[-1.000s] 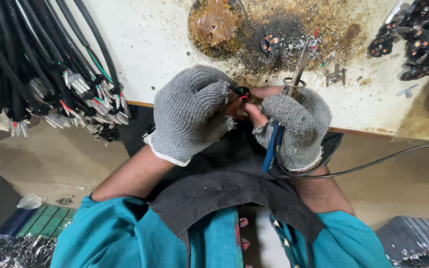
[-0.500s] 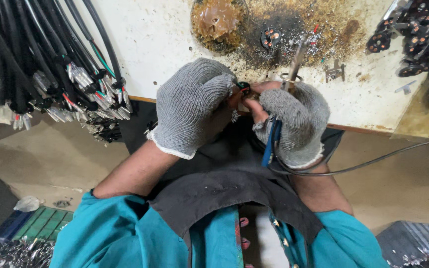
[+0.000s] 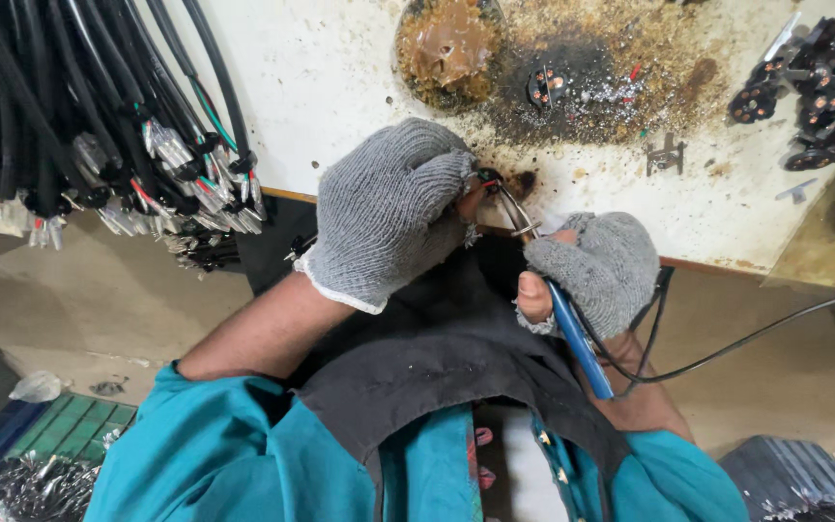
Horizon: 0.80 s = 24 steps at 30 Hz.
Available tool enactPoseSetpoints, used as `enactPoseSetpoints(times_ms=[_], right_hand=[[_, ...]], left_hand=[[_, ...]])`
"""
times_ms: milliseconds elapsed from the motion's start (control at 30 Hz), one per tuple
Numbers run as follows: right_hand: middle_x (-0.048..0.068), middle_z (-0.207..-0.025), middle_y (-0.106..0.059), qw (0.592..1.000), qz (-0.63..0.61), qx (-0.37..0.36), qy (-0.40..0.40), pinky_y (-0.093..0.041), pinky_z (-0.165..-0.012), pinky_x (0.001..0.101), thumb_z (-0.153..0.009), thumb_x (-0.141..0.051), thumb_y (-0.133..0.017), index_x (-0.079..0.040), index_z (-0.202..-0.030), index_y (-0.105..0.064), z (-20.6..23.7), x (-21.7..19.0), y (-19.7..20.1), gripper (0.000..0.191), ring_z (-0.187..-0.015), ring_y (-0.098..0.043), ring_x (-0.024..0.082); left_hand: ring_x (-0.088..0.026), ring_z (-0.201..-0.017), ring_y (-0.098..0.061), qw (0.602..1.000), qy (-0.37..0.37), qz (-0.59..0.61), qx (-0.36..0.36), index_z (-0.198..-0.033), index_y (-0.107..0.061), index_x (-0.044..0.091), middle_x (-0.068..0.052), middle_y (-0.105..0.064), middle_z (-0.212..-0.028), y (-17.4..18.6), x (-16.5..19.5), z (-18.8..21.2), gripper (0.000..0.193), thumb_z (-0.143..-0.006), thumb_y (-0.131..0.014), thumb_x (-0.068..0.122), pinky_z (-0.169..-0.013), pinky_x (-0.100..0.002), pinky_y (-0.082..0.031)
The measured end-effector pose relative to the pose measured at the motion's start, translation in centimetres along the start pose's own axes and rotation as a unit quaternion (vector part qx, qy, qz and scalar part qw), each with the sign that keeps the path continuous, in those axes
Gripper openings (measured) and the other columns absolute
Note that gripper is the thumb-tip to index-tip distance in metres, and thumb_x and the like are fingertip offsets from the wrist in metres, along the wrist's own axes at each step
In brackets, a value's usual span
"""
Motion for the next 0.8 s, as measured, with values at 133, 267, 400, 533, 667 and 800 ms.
enactPoseSetpoints(times_ms=[133, 267, 400, 533, 667, 800], right_hand=[[0.008, -0.076, -0.064, 0.998, 0.039, -0.043, 0.017, -0.045, -0.066, 0.0469, -0.084, -0.03, -0.08, -0.01, -0.097, -0.075, -0.6, -0.3, -0.5, 0.024, -0.072, -0.063, 0.032], [0.008, -0.07, -0.063, 0.99, 0.058, -0.084, 0.093, -0.043, -0.056, 0.0468, -0.082, -0.028, -0.083, -0.012, -0.093, -0.076, -0.7, -0.7, -1.3, 0.021, -0.063, -0.062, 0.032], [0.007, -0.068, -0.062, 0.991, 0.037, -0.081, 0.102, -0.042, -0.053, 0.0452, -0.081, -0.026, -0.085, -0.012, -0.093, -0.077, -0.6, -0.5, -1.5, 0.02, -0.059, -0.061, 0.03], [0.007, -0.071, -0.064, 0.993, 0.043, -0.067, 0.092, -0.043, -0.055, 0.0458, -0.081, -0.026, -0.085, -0.012, -0.095, -0.077, -0.8, -0.7, -1.3, 0.021, -0.062, -0.062, 0.031], [0.008, -0.074, -0.065, 0.994, 0.044, -0.053, 0.084, -0.044, -0.058, 0.0465, -0.082, -0.026, -0.084, -0.012, -0.097, -0.076, -1.0, -0.9, -1.0, 0.022, -0.066, -0.063, 0.031], [0.008, -0.077, -0.067, 0.995, 0.05, -0.034, 0.073, -0.045, -0.06, 0.0471, -0.082, -0.027, -0.084, -0.012, -0.099, -0.076, -0.7, -0.7, -0.9, 0.024, -0.069, -0.064, 0.031]], left_hand=[[-0.031, -0.095, -0.067, 1.0, 0.005, 0.007, -0.002, -0.101, -0.066, 0.012, -0.007, -0.066, -0.107, -0.1, -0.3, 0.0, 0.023, -0.086, -0.082, 0.017, -0.077, -0.042, -0.054], [-0.032, -0.097, -0.067, 1.0, -0.001, -0.001, -0.001, -0.105, -0.066, 0.011, -0.009, -0.066, -0.109, -0.2, -0.5, 0.1, 0.022, -0.091, -0.082, 0.018, -0.078, -0.043, -0.054], [-0.032, -0.097, -0.067, 1.0, -0.002, 0.001, 0.005, -0.105, -0.067, 0.012, -0.008, -0.066, -0.109, -0.4, -0.5, 0.3, 0.022, -0.09, -0.082, 0.019, -0.078, -0.043, -0.055], [-0.032, -0.096, -0.067, 1.0, -0.005, 0.003, 0.009, -0.106, -0.067, 0.011, -0.008, -0.066, -0.109, -0.3, -0.5, 0.3, 0.023, -0.09, -0.082, 0.018, -0.077, -0.043, -0.054], [-0.032, -0.096, -0.067, 1.0, -0.011, 0.006, 0.002, -0.103, -0.066, 0.01, -0.009, -0.065, -0.108, -0.2, -0.4, 0.3, 0.024, -0.088, -0.083, 0.016, -0.078, -0.043, -0.055], [-0.032, -0.097, -0.067, 1.0, -0.011, 0.011, 0.008, -0.105, -0.066, 0.011, -0.009, -0.066, -0.109, 0.0, -0.3, 0.2, 0.025, -0.086, -0.082, 0.016, -0.078, -0.042, -0.055]])
Point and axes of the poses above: each hand's wrist, its own z-axis away from the middle knuckle, its own y-axis out of the back of the hand, x = y × z, the point moved 8 cm from there along -z, towards the middle knuckle
